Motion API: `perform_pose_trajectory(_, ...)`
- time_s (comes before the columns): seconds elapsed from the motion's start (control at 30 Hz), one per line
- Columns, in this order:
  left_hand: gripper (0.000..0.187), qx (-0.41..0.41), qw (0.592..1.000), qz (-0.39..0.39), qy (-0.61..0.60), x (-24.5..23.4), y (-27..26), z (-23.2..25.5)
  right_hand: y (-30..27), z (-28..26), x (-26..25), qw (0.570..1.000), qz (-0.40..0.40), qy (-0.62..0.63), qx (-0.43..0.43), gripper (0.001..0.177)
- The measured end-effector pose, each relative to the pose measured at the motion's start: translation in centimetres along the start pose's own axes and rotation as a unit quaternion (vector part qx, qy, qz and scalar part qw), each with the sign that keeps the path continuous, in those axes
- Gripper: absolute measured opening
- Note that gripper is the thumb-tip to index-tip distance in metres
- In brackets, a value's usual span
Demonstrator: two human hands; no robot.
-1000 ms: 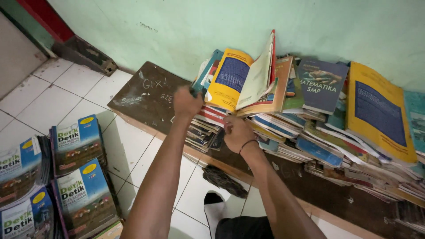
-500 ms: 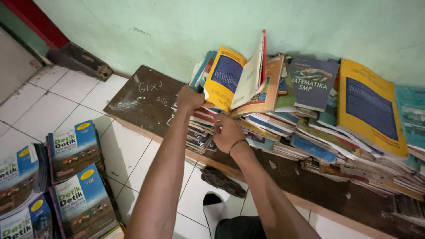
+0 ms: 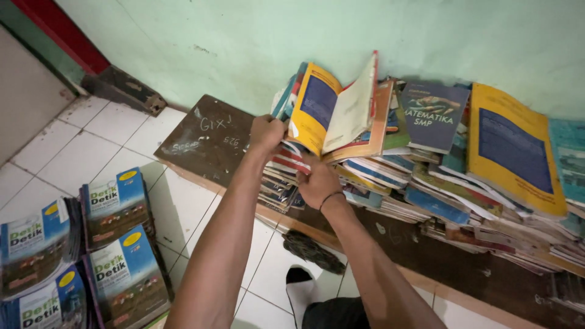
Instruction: Sorting and stacking various books from a large pile onto the floor.
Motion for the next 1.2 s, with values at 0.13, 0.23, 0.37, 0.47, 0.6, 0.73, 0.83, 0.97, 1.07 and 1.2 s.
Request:
perform_pose_trajectory(0.13,0.038,0.004,1.000,-0.021,-0.023,1.1,0.0,0.5,-0.1,-0.9,-1.4,0.998,0.040,0.034,-0.015,0.043)
perform_pose_trajectory(0.23,0.028,0.034,0.996,-0.013,-0.079,-0.1,-1.8,2.4,-0.1,-1.3,-1.8,0.997,0.066,0.025,0.013,0.024)
perform_pose_trajectory(0.37,0.025,0.040,0.989,-0.006,-0.143,-0.9,-0.8,1.7,-0.5,-1.3,-3.6,0.995,0.095,0.023,0.011,0.022)
perform_pose_trajectory(0.47,0.024,0.061,0.991,0.030,-0.117,-3.1,-2.0,2.3,-1.0,-0.9,-4.0,0.997,0.060,0.026,0.045,0.030)
perform_pose_trajectory(0.6,0.024,0.070,0.985,0.044,-0.149,-4.7,0.2,1.3,-1.5,-0.2,-3.7,0.995,0.022,0.053,0.085,0.089)
perform_pose_trajectory(0.73,0.024,0.023,0.978,0.042,-0.201,-6.9,-1.1,2.1,-1.0,-0.3,-2.8,0.997,0.008,0.039,0.064,0.083)
perform_pose_trajectory(0.83,0.027,0.018,0.979,0.036,-0.201,-8.3,-1.8,2.5,-0.7,-0.5,-1.9,0.998,-0.006,0.028,0.048,0.075)
perform_pose_trajectory(0.97,0.026,0.046,0.986,0.050,-0.152,-10.3,-2.6,3.5,0.1,0.4,-0.6,1.000,0.002,-0.006,0.018,0.071)
perform_pose_trajectory(1.07,0.019,0.109,0.987,0.084,-0.079,-12.4,-4.3,5.5,1.0,1.3,0.6,0.999,0.004,-0.025,0.021,0.068)
perform_pose_trajectory(1.2,0.015,0.152,0.984,0.093,-0.014,-13.5,-6.8,9.0,1.9,1.4,1.1,0.996,0.009,-0.082,0.029,0.048)
Point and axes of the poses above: each hand's wrist, its own y-axis towards the middle knuckle, its own x-axis out of the palm, z = x × y, the point moved 10 cm from there along y, towards the middle knuckle, and after that the axes turned 10 degrees about -y, right-handed, at the moved point
